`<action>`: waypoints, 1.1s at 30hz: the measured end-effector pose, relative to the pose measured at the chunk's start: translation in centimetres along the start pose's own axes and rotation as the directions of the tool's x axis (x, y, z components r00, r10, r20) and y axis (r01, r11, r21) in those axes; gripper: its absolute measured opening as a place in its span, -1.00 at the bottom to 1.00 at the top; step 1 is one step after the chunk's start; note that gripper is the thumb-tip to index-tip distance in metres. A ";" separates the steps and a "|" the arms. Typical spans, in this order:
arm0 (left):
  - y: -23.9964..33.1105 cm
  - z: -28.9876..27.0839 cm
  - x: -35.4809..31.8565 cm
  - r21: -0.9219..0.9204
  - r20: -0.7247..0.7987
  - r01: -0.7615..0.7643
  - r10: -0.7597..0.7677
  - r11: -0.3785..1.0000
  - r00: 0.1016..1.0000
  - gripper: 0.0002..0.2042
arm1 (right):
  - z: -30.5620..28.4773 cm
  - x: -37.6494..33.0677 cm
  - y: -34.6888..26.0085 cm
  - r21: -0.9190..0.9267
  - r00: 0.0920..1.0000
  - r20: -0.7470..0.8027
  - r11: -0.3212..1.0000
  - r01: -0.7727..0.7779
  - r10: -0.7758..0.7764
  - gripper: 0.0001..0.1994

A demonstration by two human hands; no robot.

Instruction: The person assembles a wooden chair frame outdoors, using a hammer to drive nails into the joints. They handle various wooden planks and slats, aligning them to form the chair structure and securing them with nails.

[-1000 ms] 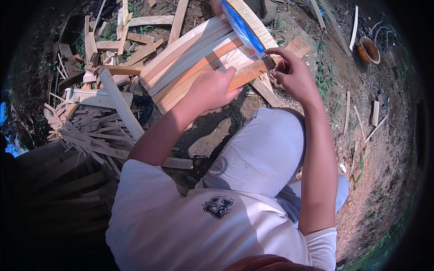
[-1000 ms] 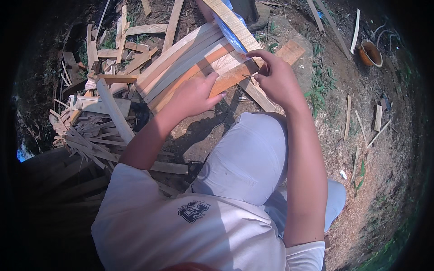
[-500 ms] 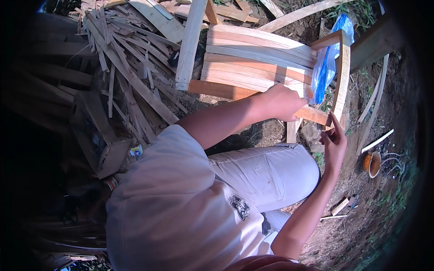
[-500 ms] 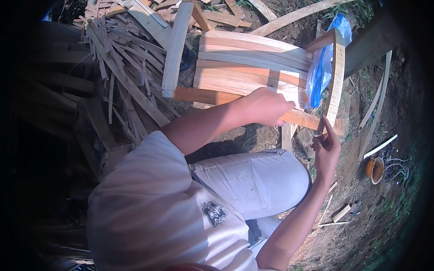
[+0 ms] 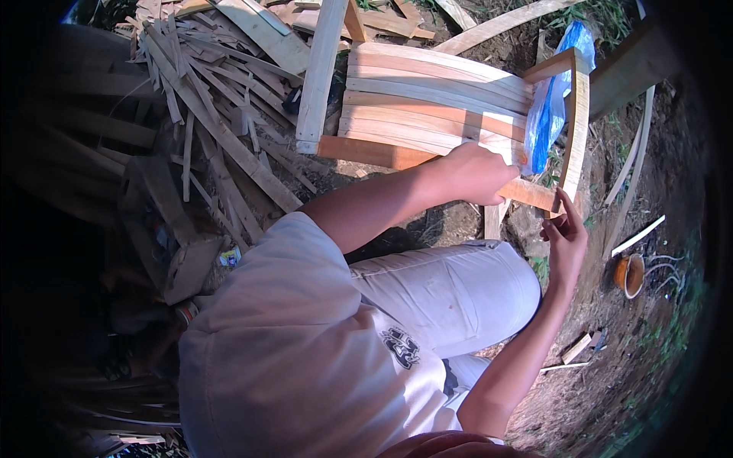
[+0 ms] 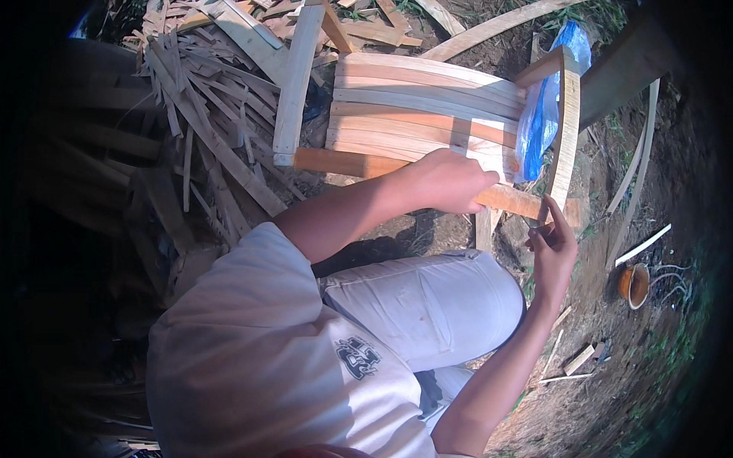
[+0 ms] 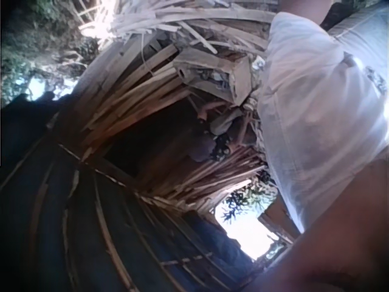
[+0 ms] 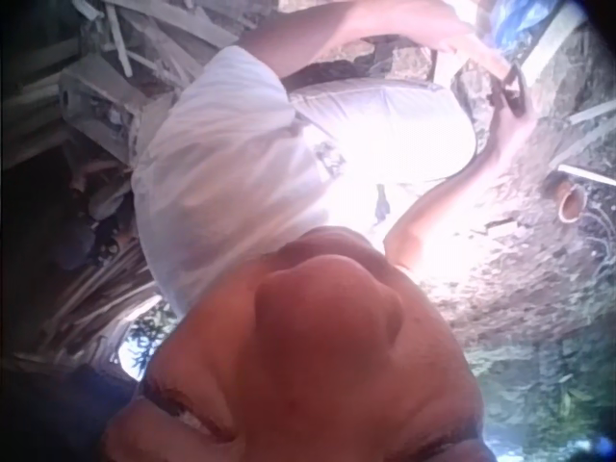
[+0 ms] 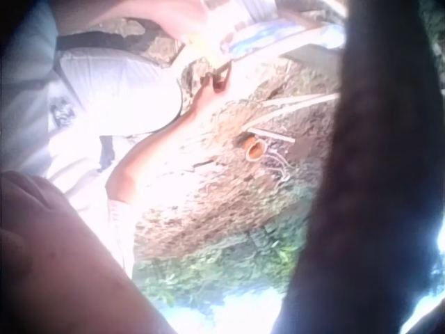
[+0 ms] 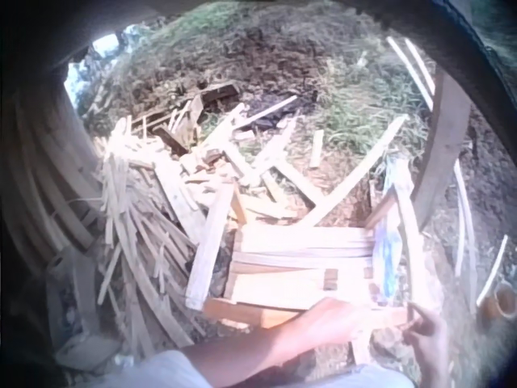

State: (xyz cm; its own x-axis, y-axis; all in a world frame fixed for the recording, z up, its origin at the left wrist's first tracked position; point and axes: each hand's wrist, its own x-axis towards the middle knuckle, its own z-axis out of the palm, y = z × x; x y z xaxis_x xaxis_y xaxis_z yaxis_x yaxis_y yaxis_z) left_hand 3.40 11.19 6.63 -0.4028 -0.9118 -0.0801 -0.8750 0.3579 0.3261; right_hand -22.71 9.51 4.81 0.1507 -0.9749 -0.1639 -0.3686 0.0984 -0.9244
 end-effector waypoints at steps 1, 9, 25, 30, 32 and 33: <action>0.0 0.0 0.0 0.002 0.000 -0.002 0.002 1.000 1.000 -0.58 | 0.0 -0.1 0.0 0.011 1.000 0.006 1.000 -0.002 0.002 -0.31; 0.0 -0.2 0.4 0.021 0.013 -0.013 0.012 1.000 1.000 -0.59 | -0.1 0.2 0.4 0.014 1.000 0.013 1.000 0.002 -0.002 -0.30; 0.2 -0.6 0.4 0.009 0.041 -0.005 0.005 1.000 0.999 -0.58 | -0.1 0.1 -0.2 -0.002 1.000 0.008 1.000 -0.026 0.026 -0.30; 0.1 -0.4 0.4 0.014 0.027 -0.016 0.016 1.000 1.000 -0.58 | -0.1 0.1 -0.2 0.012 0.999 0.010 0.999 -0.031 0.031 -0.30; 0.0 -0.2 0.5 0.014 0.016 -0.025 0.025 1.000 1.000 -0.58 | 0.0 0.1 -0.2 0.003 1.000 0.012 1.000 -0.026 0.026 -0.30; -0.1 -0.2 0.6 0.013 0.010 -0.030 0.030 0.999 0.999 -0.58 | -0.1 0.2 0.0 0.000 1.000 0.014 1.000 -0.020 0.020 -0.30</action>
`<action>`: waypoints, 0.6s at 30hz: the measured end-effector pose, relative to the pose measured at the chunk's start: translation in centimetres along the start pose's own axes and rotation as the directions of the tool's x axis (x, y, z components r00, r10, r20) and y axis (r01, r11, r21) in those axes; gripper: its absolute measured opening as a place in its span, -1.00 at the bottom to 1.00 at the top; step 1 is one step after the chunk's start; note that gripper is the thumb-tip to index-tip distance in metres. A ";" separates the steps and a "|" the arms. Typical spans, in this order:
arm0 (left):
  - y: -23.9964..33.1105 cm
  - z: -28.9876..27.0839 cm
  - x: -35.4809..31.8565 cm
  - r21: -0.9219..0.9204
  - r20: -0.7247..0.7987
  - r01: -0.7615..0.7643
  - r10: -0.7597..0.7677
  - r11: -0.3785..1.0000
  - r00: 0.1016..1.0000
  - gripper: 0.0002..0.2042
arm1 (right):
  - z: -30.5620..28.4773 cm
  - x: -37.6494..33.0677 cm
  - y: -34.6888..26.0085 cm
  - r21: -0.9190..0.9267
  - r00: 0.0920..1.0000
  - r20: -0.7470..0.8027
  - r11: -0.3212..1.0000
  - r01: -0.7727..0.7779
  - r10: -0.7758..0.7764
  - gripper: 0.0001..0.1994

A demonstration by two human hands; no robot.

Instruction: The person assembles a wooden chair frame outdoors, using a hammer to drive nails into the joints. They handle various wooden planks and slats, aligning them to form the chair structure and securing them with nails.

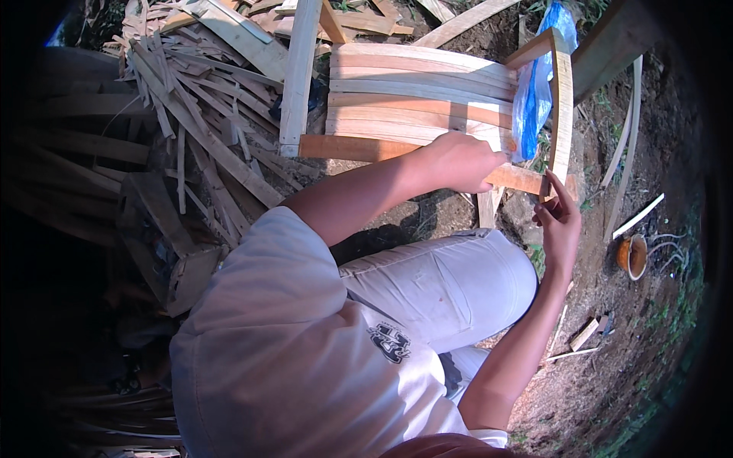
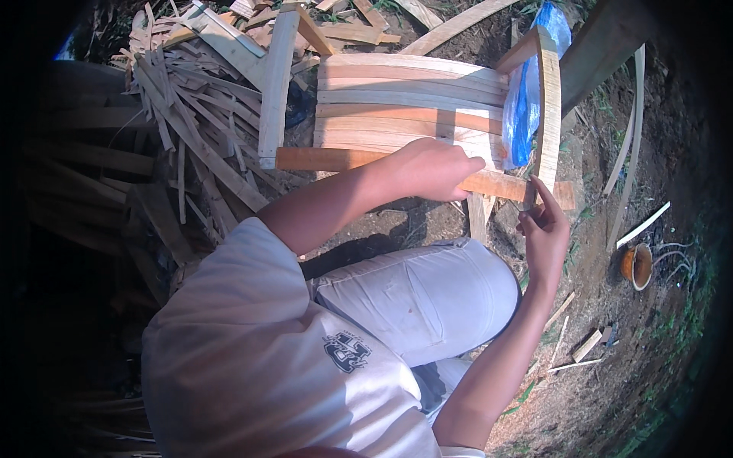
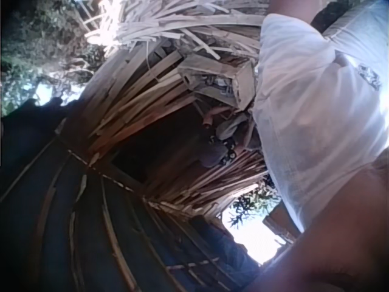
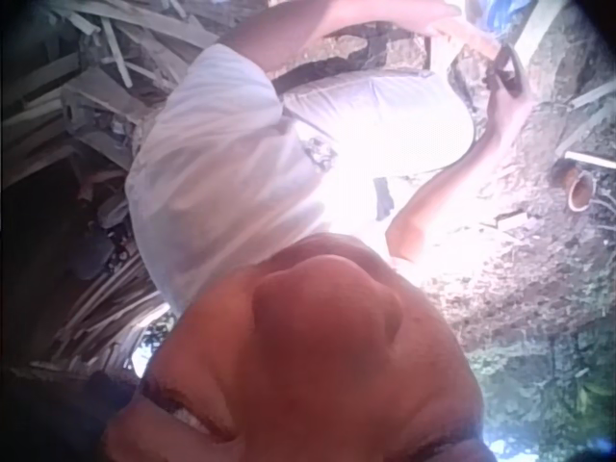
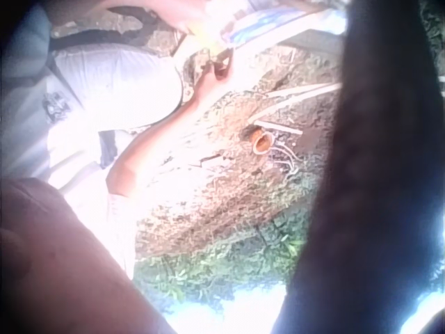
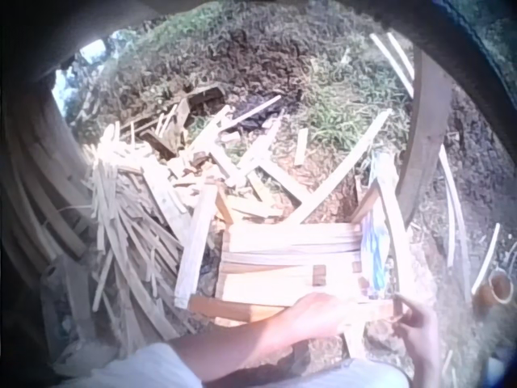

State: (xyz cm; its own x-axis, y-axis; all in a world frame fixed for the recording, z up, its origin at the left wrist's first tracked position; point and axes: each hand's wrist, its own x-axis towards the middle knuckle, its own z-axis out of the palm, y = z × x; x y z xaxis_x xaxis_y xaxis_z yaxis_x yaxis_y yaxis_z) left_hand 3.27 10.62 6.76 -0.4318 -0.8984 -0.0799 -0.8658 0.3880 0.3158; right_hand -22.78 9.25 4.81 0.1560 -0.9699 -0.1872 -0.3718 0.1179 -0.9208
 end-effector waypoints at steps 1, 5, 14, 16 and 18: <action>0.0 0.0 0.0 0.000 -0.006 -0.005 0.005 1.000 1.000 -0.58 | 0.0 0.1 0.1 -0.003 1.000 0.002 1.000 0.007 -0.006 -0.30; 0.1 -0.3 0.1 -0.007 0.018 0.006 -0.006 1.000 1.000 -0.59 | -0.1 0.1 0.3 0.004 1.000 -0.001 1.000 0.010 -0.010 -0.29; -0.4 0.2 0.1 0.022 0.042 -0.003 0.002 1.000 0.999 -0.58 | 0.9 -1.0 -1.7 0.076 0.983 0.184 0.997 0.012 -0.026 -0.13; -0.2 0.1 0.0 0.026 0.046 -0.004 0.003 1.000 0.999 -0.57 | 1.5 -1.2 -2.9 0.060 0.963 0.268 0.998 -0.035 0.018 -0.05; -0.2 0.2 0.0 0.018 0.050 0.000 -0.001 1.000 0.999 -0.57 | 1.7 -0.7 -3.1 -0.025 0.938 0.344 0.999 -0.042 0.048 -0.01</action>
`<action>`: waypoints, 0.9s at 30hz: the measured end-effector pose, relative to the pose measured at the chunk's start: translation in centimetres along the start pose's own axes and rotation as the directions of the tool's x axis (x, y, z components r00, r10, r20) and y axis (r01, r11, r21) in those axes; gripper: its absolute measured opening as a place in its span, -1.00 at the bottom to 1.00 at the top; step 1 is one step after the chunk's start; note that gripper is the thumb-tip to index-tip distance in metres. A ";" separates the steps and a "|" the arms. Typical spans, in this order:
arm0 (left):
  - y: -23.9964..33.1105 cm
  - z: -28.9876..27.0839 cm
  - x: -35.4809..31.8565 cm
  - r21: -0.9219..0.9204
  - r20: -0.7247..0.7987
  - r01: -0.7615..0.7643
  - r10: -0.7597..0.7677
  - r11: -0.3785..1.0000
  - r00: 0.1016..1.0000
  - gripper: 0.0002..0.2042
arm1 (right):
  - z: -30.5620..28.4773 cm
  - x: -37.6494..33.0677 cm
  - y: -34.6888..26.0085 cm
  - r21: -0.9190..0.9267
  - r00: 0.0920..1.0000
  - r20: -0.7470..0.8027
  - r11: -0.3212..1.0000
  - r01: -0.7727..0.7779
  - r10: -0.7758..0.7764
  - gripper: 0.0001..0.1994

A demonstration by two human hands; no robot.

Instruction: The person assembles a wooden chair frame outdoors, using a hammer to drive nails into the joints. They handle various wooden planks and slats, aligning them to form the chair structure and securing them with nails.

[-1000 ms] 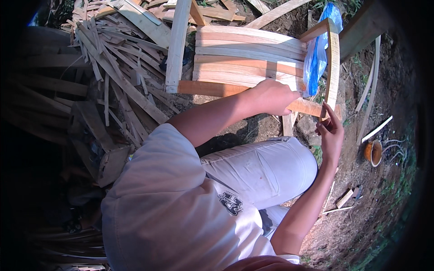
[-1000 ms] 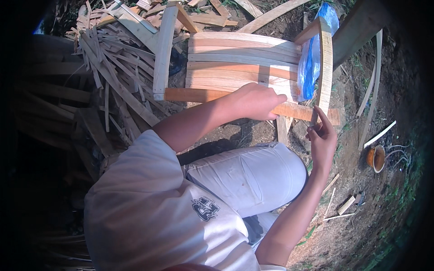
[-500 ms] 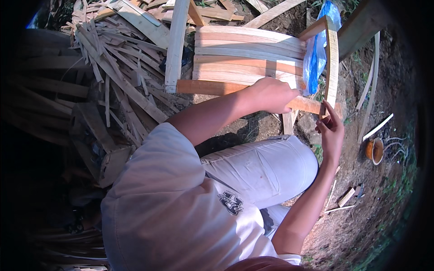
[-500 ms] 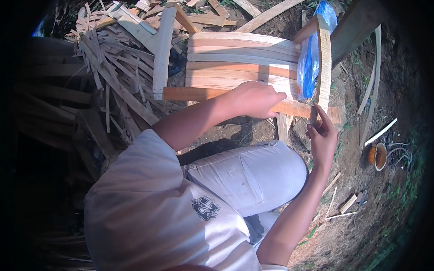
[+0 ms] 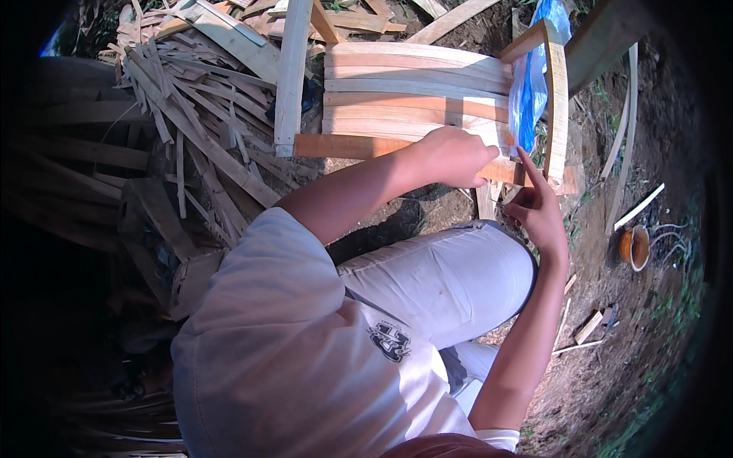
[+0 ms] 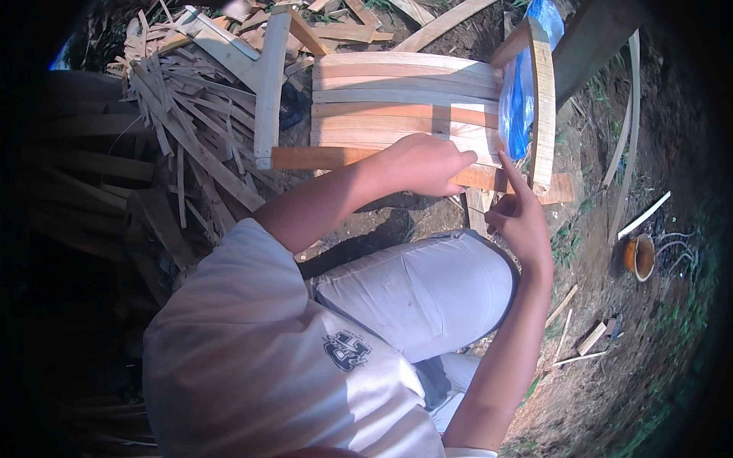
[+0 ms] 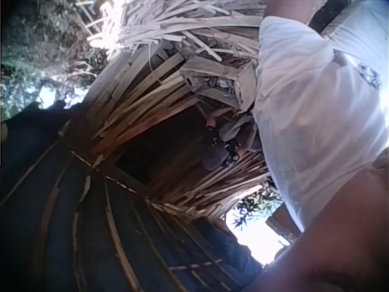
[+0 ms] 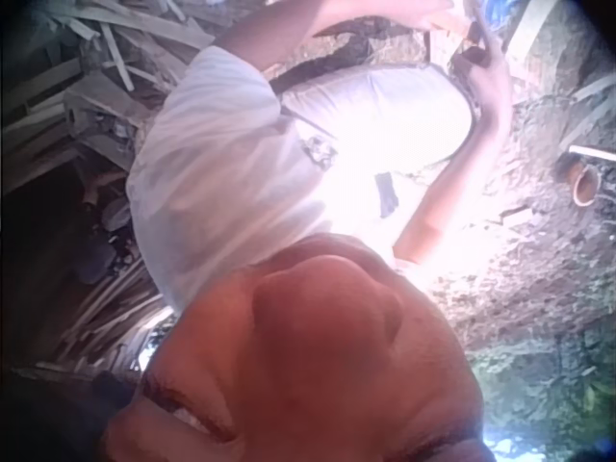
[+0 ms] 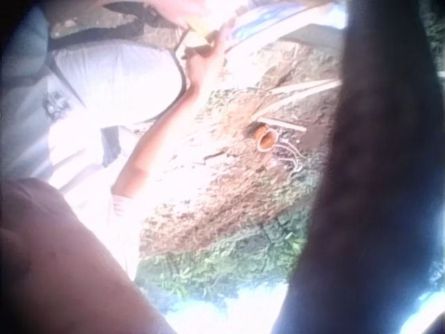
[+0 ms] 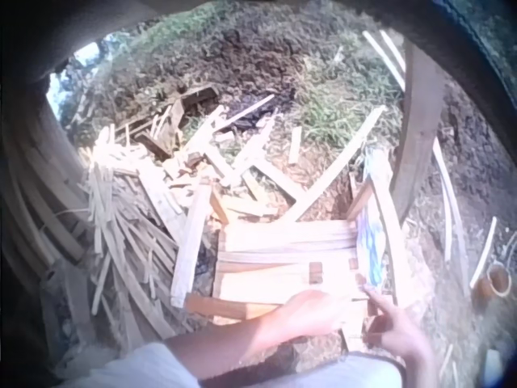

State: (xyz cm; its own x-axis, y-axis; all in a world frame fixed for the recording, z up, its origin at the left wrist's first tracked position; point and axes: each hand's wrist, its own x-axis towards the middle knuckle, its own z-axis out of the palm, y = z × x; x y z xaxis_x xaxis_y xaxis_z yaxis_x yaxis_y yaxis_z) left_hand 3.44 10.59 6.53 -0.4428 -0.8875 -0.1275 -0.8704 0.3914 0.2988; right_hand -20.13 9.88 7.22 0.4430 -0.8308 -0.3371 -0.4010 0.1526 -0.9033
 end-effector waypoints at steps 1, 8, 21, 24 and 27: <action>0.0 0.1 -0.1 -0.004 0.001 0.002 -0.002 1.000 1.000 -0.57 | 0.0 0.2 0.0 -0.040 0.999 0.039 0.999 -0.015 0.017 0.01; 0.2 -1.3 -1.3 0.039 -0.029 0.043 -0.042 0.998 0.999 -0.55 | 0.6 1.3 0.5 0.065 0.999 0.015 0.997 0.046 -0.047 -0.20; -21.0 -3.8 -31.3 -0.595 -0.439 0.506 -0.780 0.624 0.446 -0.24 | 0.9 2.3 -0.5 0.504 0.996 -0.059 0.860 0.085 -0.063 -0.50; -18.2 4.1 -31.1 -0.492 -0.259 0.511 -0.679 0.704 0.687 -0.08 | 1.9 3.0 -0.9 0.508 0.982 -0.137 0.842 0.181 -0.129 -0.55; -13.9 6.5 -26.0 -0.669 -0.257 0.315 -0.607 0.673 0.752 -0.13 | 2.0 3.2 -2.0 0.369 0.944 -0.228 0.876 0.310 -0.238 -0.55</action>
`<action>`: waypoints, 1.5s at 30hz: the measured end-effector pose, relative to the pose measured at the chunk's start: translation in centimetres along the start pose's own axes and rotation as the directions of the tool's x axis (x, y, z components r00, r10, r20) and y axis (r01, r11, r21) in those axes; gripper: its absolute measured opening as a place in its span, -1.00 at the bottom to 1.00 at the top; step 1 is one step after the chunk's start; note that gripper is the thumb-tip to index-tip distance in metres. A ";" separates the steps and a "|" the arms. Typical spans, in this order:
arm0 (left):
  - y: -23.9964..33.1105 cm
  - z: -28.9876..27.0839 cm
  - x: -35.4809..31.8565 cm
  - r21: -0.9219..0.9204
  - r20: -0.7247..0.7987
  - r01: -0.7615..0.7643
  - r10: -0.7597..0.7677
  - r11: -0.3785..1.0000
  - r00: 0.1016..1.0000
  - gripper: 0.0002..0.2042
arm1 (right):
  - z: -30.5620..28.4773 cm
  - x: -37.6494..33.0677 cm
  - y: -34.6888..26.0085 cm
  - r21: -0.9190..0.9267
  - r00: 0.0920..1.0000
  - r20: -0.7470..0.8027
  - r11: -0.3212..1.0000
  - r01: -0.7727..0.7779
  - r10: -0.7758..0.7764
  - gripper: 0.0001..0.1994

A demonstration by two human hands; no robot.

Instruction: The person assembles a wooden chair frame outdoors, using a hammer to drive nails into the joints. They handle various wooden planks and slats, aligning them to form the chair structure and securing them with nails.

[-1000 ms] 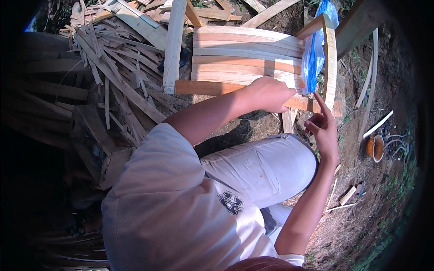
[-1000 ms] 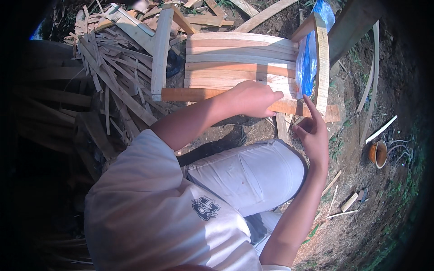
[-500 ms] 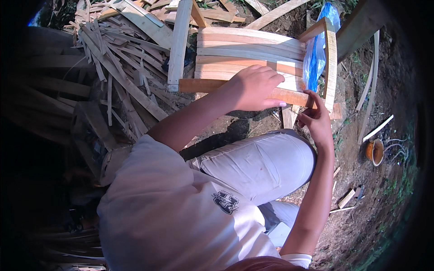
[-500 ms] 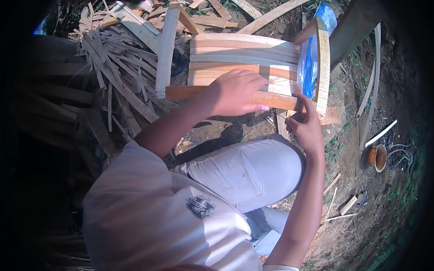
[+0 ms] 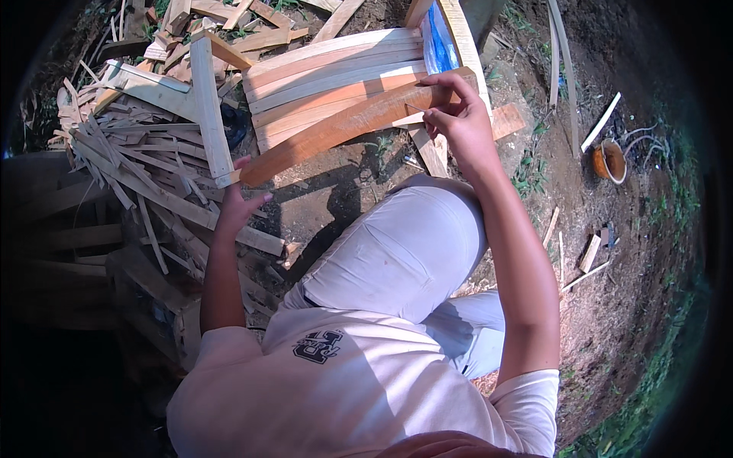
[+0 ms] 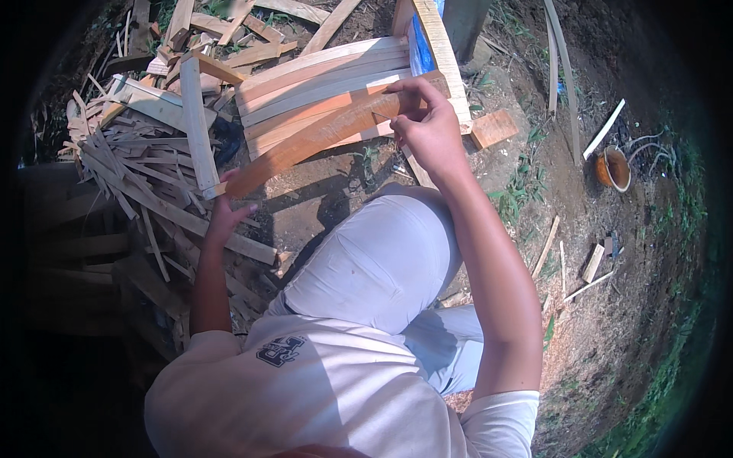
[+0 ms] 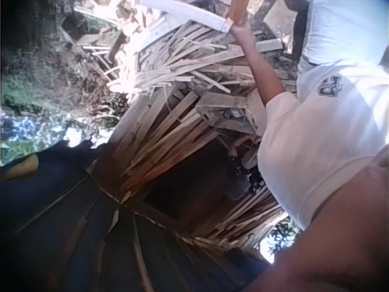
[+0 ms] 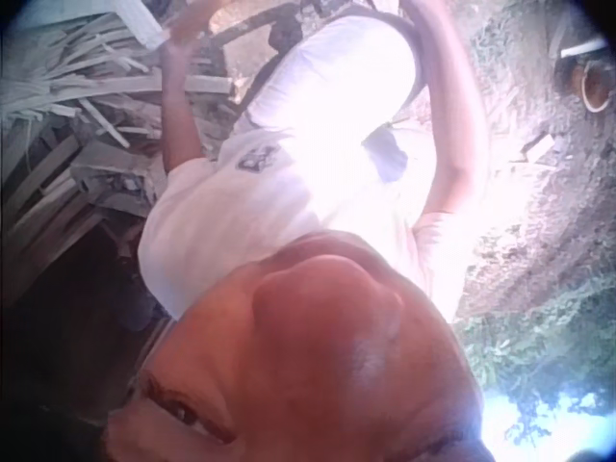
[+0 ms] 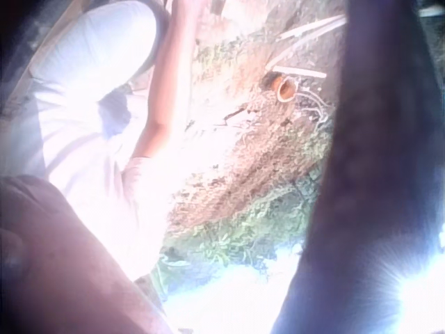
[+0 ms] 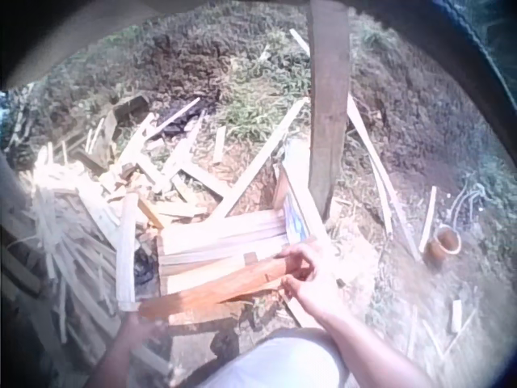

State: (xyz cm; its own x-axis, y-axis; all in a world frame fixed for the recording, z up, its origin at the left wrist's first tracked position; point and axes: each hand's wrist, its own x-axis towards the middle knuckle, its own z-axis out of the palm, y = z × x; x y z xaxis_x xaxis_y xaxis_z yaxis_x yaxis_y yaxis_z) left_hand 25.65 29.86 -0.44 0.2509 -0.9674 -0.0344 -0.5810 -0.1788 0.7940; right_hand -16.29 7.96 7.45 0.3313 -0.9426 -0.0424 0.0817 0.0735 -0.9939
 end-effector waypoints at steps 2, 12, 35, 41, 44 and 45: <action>-3.5 0.9 0.9 -0.261 -0.099 0.025 -0.052 0.965 0.994 -0.32 | 0.5 -0.3 -0.7 -0.030 0.996 0.019 0.996 0.084 -0.083 -0.55; 4.5 -2.1 2.2 0.163 -0.191 -0.017 0.048 0.986 0.980 -0.81 | -2.4 -7.0 -10.1 -0.706 0.843 0.164 0.536 0.463 -0.513 -0.43; 29.5 -7.7 4.0 -0.009 -0.227 -0.478 0.464 0.878 0.856 -0.79 | -14.8 -20.7 -9.4 -0.757 0.827 -0.320 0.650 0.070 -0.462 -0.43; 32.9 -12.6 3.8 0.230 -0.193 -0.401 0.445 0.887 0.874 -0.79 | -16.3 -23.8 -7.5 -0.751 0.817 -0.402 0.659 -0.037 -0.413 -0.43; 36.7 -11.5 3.4 0.303 -0.157 -0.389 0.448 0.870 0.880 -0.78 | -17.2 -24.5 -6.1 -0.763 0.835 -0.404 0.642 -0.081 -0.375 -0.44; 38.1 -11.3 3.5 0.334 -0.141 -0.369 0.433 0.867 0.890 -0.76 | -17.4 -24.8 -5.4 -0.774 0.825 -0.406 0.628 -0.081 -0.393 -0.45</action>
State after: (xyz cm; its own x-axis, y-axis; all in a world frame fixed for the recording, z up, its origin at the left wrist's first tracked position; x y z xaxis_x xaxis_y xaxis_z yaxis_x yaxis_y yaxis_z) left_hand 13.18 21.71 36.53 0.0808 -0.9134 0.3990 -0.8550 0.1422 0.4987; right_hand -41.35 25.27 12.12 -0.1402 -0.9388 0.3147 -0.7029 -0.1294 -0.6994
